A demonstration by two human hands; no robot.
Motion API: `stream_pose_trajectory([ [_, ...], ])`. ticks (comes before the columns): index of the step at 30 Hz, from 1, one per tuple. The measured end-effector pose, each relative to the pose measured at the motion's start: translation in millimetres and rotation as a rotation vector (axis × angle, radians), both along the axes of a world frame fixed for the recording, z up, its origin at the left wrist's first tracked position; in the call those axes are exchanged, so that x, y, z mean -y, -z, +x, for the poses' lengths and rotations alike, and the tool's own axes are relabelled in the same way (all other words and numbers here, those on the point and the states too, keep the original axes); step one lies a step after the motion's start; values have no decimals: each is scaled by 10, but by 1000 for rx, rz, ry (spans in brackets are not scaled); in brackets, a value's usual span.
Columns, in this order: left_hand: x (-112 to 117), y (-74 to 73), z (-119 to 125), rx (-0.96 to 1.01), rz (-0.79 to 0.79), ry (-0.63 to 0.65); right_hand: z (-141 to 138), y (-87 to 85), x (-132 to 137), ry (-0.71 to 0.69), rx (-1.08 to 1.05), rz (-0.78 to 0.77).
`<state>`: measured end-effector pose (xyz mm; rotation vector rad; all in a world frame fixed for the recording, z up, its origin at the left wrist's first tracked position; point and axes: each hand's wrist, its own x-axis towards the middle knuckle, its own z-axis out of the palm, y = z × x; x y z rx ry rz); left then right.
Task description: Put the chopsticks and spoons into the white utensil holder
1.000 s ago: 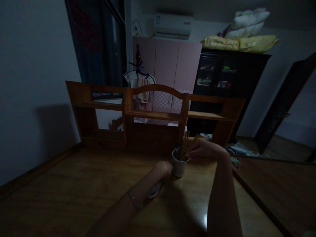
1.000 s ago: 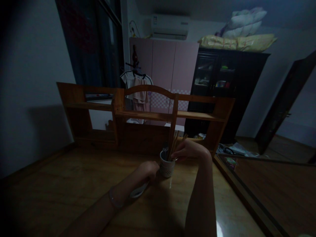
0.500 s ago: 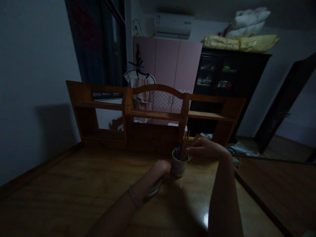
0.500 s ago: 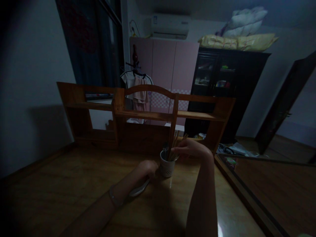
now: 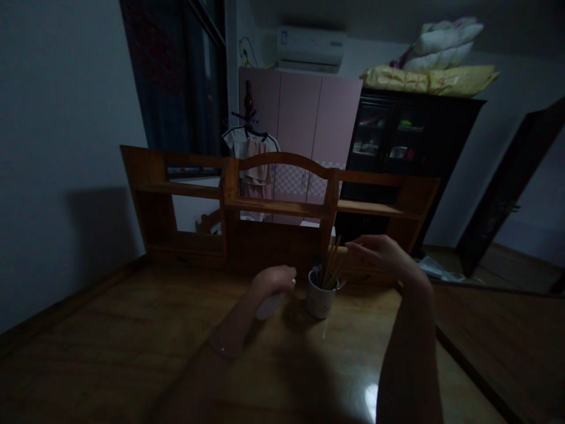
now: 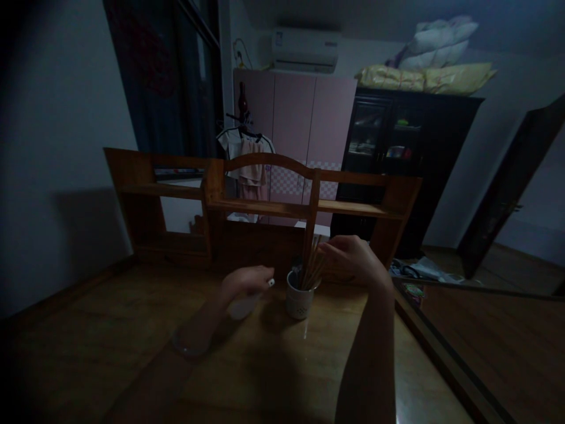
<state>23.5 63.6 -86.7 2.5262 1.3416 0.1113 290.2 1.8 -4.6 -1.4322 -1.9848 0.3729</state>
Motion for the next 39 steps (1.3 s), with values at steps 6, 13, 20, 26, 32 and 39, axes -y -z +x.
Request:
stream_pose_trajectory([
  [6,134,-607,-241,1201,23,-64,-341,-228,243,-83,-107,201],
  [13,374,-864,-202,1967,-215,55,-806,-283,336,-395,-275,168],
  [20,459,-799,-34,1993,-403,227,-879,-304,377,-403,-440,202],
  [26,491,-818,-79,1663,-394,247,-679,-296,263,-150,-595,437],
  [32,479,-765,-39,1413,-230,180,-543,-291,276,-106,-655,505],
  [39,302,-646,-62,1193,-140,184,-496,-309,391,-99,-512,451],
])
